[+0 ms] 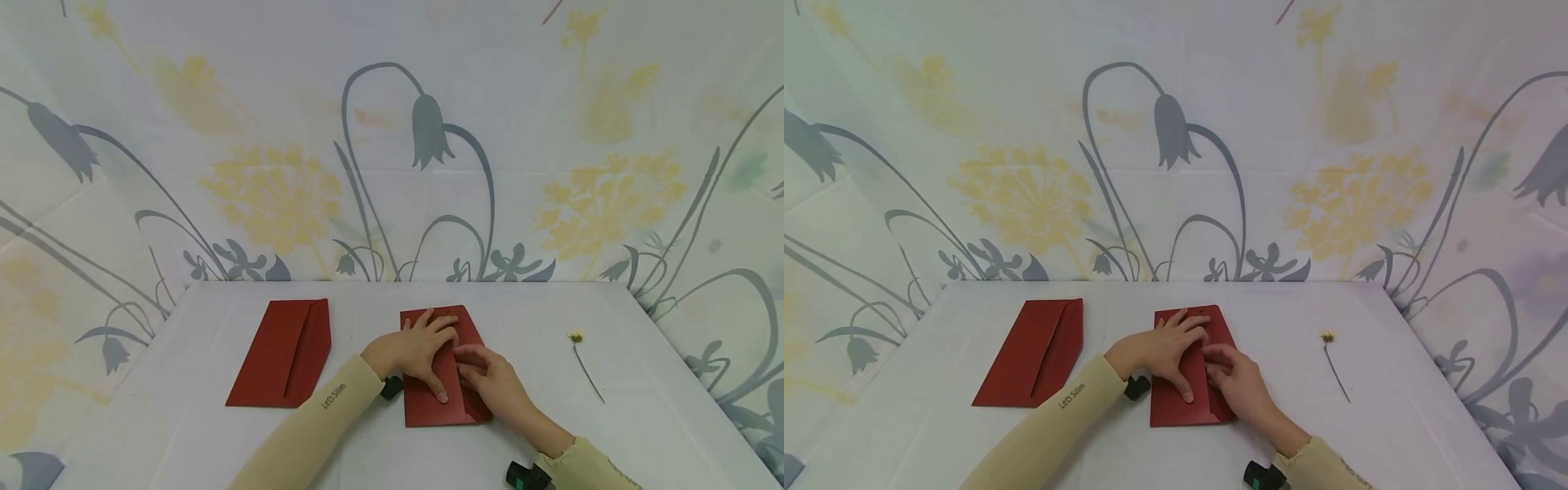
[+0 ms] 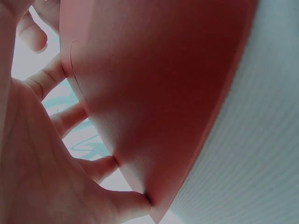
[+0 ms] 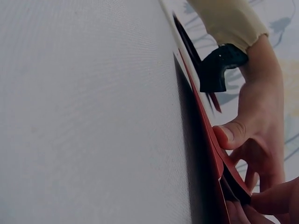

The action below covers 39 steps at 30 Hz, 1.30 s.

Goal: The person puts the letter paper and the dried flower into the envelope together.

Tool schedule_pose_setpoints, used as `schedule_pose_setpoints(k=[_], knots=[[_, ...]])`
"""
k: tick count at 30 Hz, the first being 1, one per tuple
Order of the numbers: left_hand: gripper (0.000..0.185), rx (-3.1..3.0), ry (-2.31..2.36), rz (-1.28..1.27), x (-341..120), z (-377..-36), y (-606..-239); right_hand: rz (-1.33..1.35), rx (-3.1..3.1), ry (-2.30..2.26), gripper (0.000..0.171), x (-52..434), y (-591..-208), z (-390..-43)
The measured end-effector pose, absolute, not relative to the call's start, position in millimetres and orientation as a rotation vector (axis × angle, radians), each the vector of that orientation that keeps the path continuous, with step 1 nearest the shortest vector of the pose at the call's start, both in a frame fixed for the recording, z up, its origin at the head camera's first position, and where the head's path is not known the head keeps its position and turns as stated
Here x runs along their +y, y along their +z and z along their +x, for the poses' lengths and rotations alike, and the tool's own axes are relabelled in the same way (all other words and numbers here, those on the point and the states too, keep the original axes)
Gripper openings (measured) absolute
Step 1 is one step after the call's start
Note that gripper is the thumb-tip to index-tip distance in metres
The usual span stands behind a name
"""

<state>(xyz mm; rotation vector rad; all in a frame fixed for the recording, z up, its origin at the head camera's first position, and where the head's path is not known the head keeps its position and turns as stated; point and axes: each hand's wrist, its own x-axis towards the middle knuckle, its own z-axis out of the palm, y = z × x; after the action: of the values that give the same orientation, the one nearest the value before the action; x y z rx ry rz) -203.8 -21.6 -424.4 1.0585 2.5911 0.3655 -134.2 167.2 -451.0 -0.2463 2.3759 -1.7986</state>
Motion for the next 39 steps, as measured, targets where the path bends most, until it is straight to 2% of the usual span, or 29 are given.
schedule_pose_setpoints(k=[15,26,39], knots=[[0.076,2.602,0.364,1.057,-20.1,-204.8,-429.2,-0.358,2.331,-1.781,0.037,188.4,-451.4,-133.6],[0.073,2.607,0.342,1.032,-18.6,-204.1,-428.4,-0.278,2.374,-1.804,0.036,216.1,-448.4,-130.9],[0.073,2.622,0.275,1.02,-14.6,-203.0,-430.2,-0.205,2.676,-1.713,0.035,273.4,-437.5,-130.1]])
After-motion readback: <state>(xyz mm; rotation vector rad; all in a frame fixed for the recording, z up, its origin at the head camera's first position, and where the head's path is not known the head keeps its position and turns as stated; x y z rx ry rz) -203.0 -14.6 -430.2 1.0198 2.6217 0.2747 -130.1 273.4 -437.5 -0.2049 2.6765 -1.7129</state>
